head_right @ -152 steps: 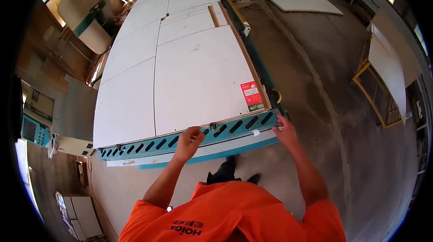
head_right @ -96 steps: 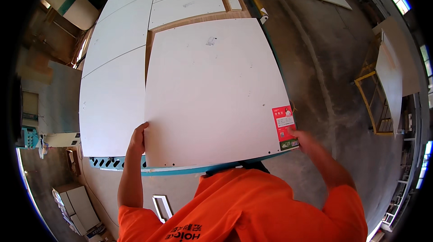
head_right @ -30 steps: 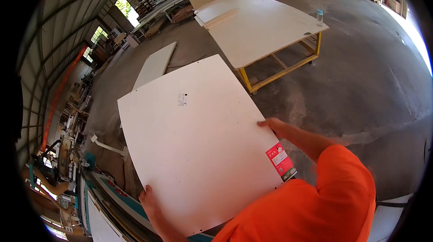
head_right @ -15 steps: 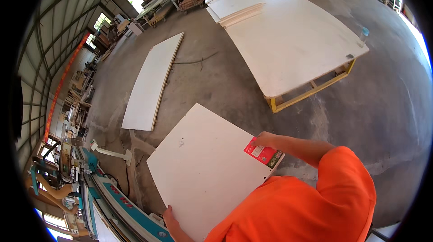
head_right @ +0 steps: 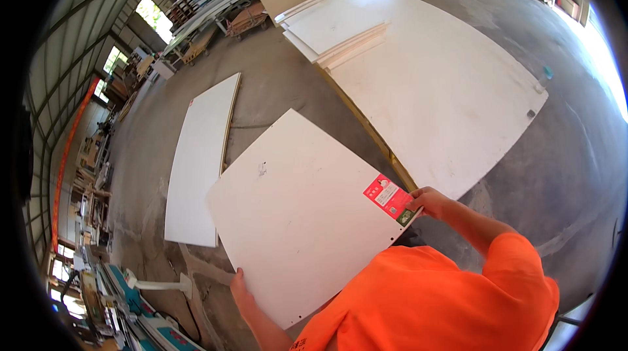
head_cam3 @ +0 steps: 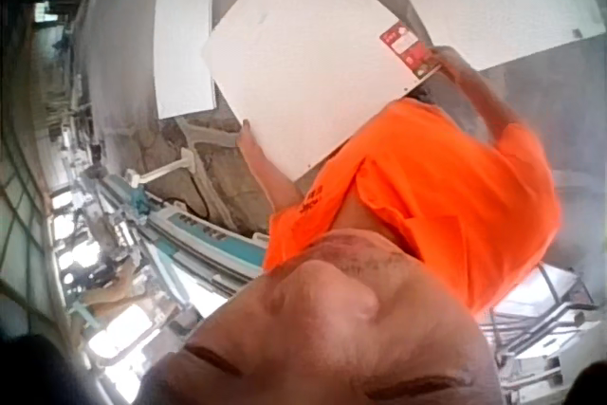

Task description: The person peels stickers from a roll and applies them to the surface of several white boards on a workbench.

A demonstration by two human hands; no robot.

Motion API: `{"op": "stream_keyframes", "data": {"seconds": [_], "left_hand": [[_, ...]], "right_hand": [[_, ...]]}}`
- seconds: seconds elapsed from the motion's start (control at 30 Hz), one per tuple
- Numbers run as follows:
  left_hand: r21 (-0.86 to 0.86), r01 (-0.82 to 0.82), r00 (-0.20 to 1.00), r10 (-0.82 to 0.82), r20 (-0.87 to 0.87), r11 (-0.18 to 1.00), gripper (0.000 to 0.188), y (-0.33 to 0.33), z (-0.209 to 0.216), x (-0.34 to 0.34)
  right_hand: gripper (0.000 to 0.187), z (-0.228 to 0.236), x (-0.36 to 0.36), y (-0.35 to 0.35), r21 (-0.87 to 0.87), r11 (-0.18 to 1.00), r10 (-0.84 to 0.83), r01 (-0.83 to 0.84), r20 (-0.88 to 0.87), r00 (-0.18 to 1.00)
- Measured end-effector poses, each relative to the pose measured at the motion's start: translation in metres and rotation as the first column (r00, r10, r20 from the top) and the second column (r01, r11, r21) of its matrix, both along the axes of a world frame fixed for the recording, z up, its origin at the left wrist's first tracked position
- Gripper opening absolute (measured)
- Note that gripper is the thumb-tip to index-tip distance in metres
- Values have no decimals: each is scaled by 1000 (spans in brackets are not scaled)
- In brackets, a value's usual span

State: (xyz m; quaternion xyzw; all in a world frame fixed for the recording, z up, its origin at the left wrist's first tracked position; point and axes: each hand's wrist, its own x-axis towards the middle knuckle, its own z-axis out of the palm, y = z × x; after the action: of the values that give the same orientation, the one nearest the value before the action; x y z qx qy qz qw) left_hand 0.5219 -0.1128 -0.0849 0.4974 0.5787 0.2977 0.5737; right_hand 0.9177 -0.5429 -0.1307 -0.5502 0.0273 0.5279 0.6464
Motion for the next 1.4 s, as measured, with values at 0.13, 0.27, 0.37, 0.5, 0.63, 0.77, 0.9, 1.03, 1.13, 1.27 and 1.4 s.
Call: {"op": "stream_keyframes", "data": {"seconds": [0.13, 0.27, 0.37, 0.5, 0.63, 0.77, 0.9, 1.03, 1.13, 1.27, 1.4], "left_hand": [[-111, 67, 998, -69, -11, 992, 41, 57, 10, 113], [-20, 158, 981, -154, 121, 987, 42, 110, -7, 238], [-38, 236, 961, -227, 156, 971, 43, 141, -17, 312], [-83, 266, 955, -251, 157, 960, 43, 167, -8, 442], [-105, 364, 919, -339, 199, 925, 43, 184, -23, 552], [-116, 466, 879, -444, 174, 877, 46, 209, -37, 650], [-92, 463, 884, -452, 118, 882, 50, 241, -69, 750], [-149, 495, 868, -495, 39, 856, 51, 252, -73, 801], [-213, 489, 870, -491, 46, 846, 50, 242, -81, 810], [-303, 495, 869, -467, 163, 814, 51, 240, -53, 870], [-466, 646, 717, -690, 98, 605, 59, 235, -61, 881]], "right_hand": [[30, -8, 33, 6, 142, 961, -238, 236, -5, 971], [35, 1, 100, 39, 392, 813, -439, 430, -73, 896], [37, 17, 149, 66, 399, 662, -619, 635, -186, 763], [36, 30, 213, 93, 468, 553, -682, 689, -221, 697], [33, 17, 242, 127, 392, 514, -755, 763, -215, 620], [25, 2, 296, 155, 302, 480, -831, 824, -145, 537], [19, -9, 351, 169, 261, 384, -884, 886, -172, 434], [17, 3, 386, 193, 128, 352, -917, 927, -152, 369], [16, -3, 397, 194, 31, 337, -933, 941, -124, 339], [10, -7, 487, 198, 55, 327, -944, 943, -33, 329], [27, -26, 531, 179, 149, 378, -926, 914, 42, 376]]}}
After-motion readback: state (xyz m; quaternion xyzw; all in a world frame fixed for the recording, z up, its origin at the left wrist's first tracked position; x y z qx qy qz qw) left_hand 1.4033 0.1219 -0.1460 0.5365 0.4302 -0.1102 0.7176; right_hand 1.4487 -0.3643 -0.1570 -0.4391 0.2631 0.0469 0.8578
